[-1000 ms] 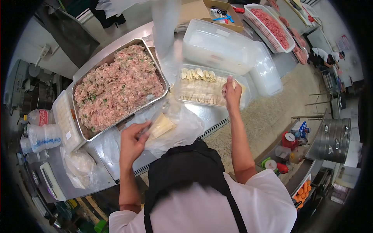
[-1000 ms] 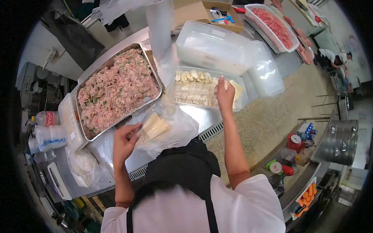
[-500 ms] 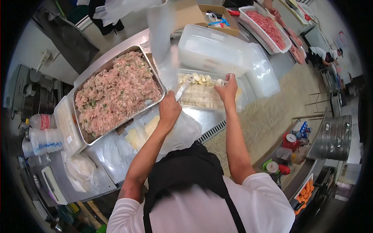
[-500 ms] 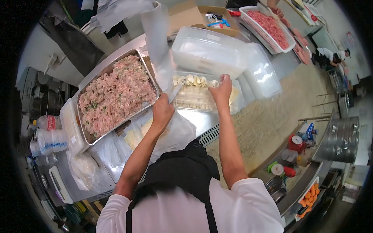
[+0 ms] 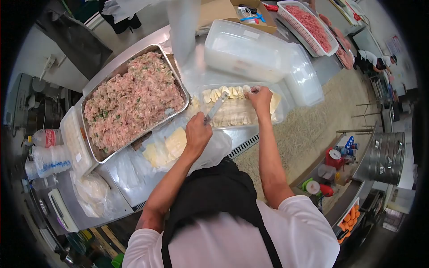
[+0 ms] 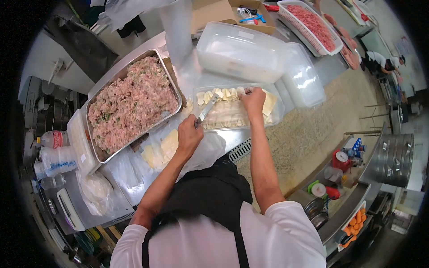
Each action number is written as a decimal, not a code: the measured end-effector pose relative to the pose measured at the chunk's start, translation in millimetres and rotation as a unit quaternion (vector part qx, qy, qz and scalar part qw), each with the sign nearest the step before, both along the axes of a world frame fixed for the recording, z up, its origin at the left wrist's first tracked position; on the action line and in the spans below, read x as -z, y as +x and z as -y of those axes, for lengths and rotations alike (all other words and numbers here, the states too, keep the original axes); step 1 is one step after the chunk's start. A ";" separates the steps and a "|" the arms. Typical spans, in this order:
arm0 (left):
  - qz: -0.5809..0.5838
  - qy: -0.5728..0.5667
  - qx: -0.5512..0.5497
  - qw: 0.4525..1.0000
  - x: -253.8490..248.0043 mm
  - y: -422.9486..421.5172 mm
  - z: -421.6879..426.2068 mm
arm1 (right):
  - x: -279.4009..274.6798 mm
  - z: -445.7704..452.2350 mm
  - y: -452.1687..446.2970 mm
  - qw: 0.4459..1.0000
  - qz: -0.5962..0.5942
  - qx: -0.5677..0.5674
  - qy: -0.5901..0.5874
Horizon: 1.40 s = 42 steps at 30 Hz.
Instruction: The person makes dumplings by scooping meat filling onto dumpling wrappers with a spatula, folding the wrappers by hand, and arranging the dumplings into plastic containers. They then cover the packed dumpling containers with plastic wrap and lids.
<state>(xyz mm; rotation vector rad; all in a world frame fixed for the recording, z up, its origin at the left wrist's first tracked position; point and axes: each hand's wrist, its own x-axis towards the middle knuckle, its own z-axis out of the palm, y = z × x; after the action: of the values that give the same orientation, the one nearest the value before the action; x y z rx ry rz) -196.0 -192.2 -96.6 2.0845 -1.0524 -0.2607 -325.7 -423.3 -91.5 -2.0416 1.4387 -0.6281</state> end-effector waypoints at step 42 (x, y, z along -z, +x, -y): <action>-0.052 0.062 -0.210 0.974 -112.1 94.7 -249.4 | 0.5 -214.1 90.9 0.831 0.000 -0.555 0.047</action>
<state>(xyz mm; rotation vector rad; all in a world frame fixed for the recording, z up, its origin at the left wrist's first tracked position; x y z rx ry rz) -101.3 57.2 15.6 2.3184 -0.5253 -0.2240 -234.8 -209.2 -91.9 -2.3219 0.0876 -0.0367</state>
